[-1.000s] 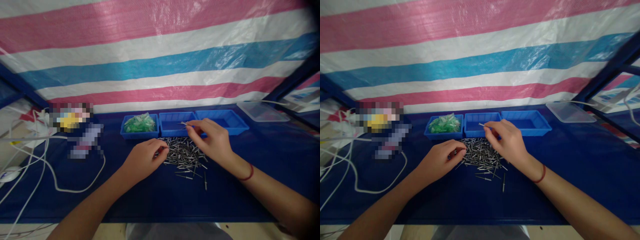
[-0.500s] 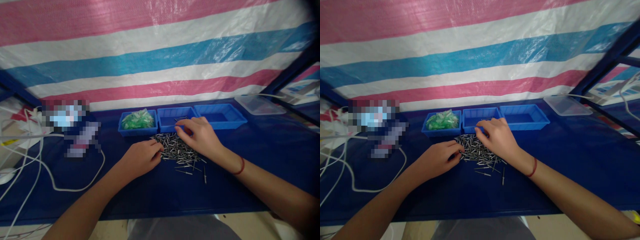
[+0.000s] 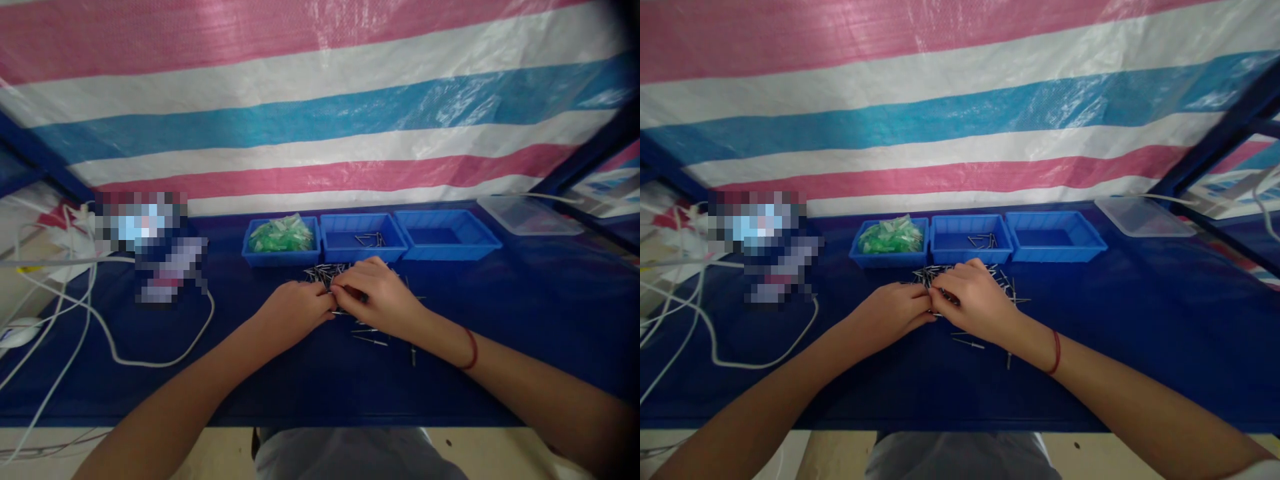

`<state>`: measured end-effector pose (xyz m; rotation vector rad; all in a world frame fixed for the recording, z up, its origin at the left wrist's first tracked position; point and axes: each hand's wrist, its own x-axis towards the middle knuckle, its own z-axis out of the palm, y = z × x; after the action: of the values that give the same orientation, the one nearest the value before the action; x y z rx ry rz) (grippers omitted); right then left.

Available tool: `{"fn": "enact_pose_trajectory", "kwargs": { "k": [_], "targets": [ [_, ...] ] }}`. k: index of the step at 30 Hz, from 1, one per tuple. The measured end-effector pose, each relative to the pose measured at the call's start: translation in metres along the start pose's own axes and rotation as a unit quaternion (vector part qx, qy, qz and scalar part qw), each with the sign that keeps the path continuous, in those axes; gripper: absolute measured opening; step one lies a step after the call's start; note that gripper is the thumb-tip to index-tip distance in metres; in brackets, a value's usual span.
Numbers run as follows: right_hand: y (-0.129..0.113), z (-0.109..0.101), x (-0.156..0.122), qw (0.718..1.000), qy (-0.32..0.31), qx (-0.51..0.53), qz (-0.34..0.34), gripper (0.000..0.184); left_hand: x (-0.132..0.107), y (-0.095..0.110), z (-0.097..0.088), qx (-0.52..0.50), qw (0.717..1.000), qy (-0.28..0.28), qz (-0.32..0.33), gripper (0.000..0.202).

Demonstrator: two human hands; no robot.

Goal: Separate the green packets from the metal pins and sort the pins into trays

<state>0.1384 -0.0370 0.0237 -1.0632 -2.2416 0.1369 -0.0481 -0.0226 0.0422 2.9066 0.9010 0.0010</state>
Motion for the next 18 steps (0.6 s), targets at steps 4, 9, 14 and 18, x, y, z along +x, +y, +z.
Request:
{"fn": "enact_pose_trajectory", "kwargs": {
  "k": [4,9,14,18],
  "targets": [
    [0.003,0.001,-0.001,1.0,-0.007,-0.001,-0.003,0.017,0.001,-0.001,0.0,0.009,1.0,0.002,0.012,0.014],
    [0.003,0.0,-0.007,0.999,0.005,0.004,-0.037,0.018,0.001,-0.003,-0.002,0.002,1.0,0.0,-0.021,0.018],
    [-0.002,0.006,-0.016,0.992,-0.057,-0.055,-0.103,0.015,0.001,-0.006,-0.004,-0.023,0.998,-0.007,-0.059,0.021],
    [-0.003,0.009,-0.019,0.983,-0.094,-0.097,-0.123,0.017,0.001,-0.009,-0.005,-0.041,0.998,-0.021,-0.05,0.016]
  ]
}}
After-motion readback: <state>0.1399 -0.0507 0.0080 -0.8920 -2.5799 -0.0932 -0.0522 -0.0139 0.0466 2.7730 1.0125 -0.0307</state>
